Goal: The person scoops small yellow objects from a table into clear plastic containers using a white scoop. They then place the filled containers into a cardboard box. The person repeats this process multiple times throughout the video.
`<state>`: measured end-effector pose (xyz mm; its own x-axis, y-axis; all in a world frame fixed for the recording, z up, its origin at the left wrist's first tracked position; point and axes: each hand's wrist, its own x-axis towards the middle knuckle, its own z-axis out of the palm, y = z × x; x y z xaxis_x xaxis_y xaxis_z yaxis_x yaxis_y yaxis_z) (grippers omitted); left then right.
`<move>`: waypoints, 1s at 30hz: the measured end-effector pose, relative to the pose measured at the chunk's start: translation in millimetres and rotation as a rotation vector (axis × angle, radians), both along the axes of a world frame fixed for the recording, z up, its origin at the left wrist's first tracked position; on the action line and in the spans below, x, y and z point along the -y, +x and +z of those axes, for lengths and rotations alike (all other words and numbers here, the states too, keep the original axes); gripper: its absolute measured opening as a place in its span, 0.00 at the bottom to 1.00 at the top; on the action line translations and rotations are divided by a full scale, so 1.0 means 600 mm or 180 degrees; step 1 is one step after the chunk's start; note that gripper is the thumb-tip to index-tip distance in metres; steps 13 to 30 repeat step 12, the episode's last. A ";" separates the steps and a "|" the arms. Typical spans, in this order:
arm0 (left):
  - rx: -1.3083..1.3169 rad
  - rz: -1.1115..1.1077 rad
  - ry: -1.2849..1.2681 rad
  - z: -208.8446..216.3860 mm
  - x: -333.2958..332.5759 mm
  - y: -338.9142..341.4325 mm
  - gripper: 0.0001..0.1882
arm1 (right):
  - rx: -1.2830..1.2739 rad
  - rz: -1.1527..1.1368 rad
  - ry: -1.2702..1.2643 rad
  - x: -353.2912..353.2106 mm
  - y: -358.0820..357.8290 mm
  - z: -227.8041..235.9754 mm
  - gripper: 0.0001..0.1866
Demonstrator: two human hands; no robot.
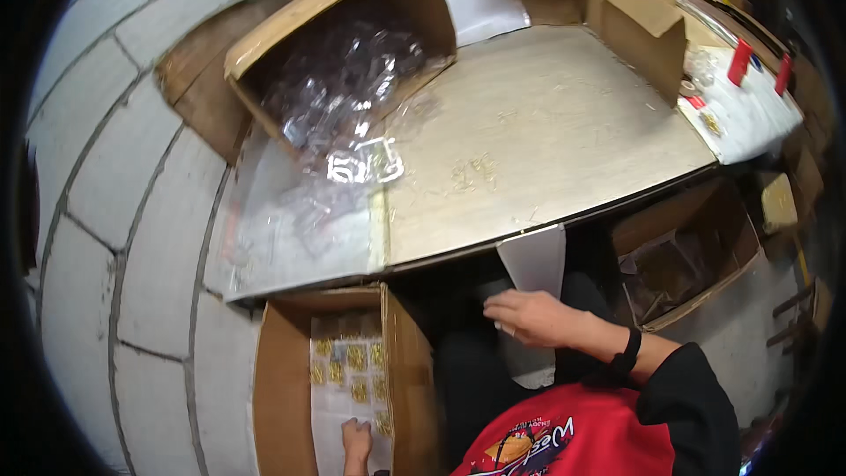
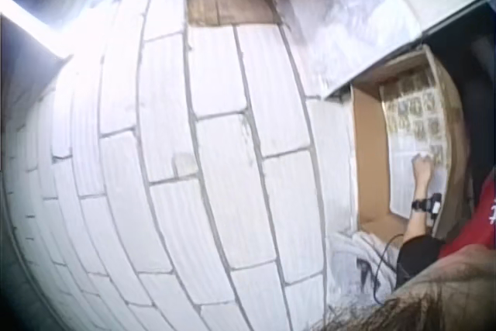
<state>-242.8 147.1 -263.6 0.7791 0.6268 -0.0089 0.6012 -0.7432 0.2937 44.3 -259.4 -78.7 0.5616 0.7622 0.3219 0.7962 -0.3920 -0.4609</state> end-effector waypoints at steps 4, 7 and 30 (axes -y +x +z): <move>0.0501 -0.0497 -0.0828 0.210 0.018 0.144 0.13 | 0.0340 -0.0824 0.0745 0.062 0.117 0.031 0.20; 0.1132 -0.0828 -0.1798 0.317 0.076 0.282 0.11 | 0.0639 -0.1805 0.0620 0.149 0.295 -0.003 0.27; 0.1161 -0.1971 -0.1923 0.388 0.177 0.504 0.09 | 0.0521 -0.3822 -0.0476 0.307 0.593 -0.061 0.30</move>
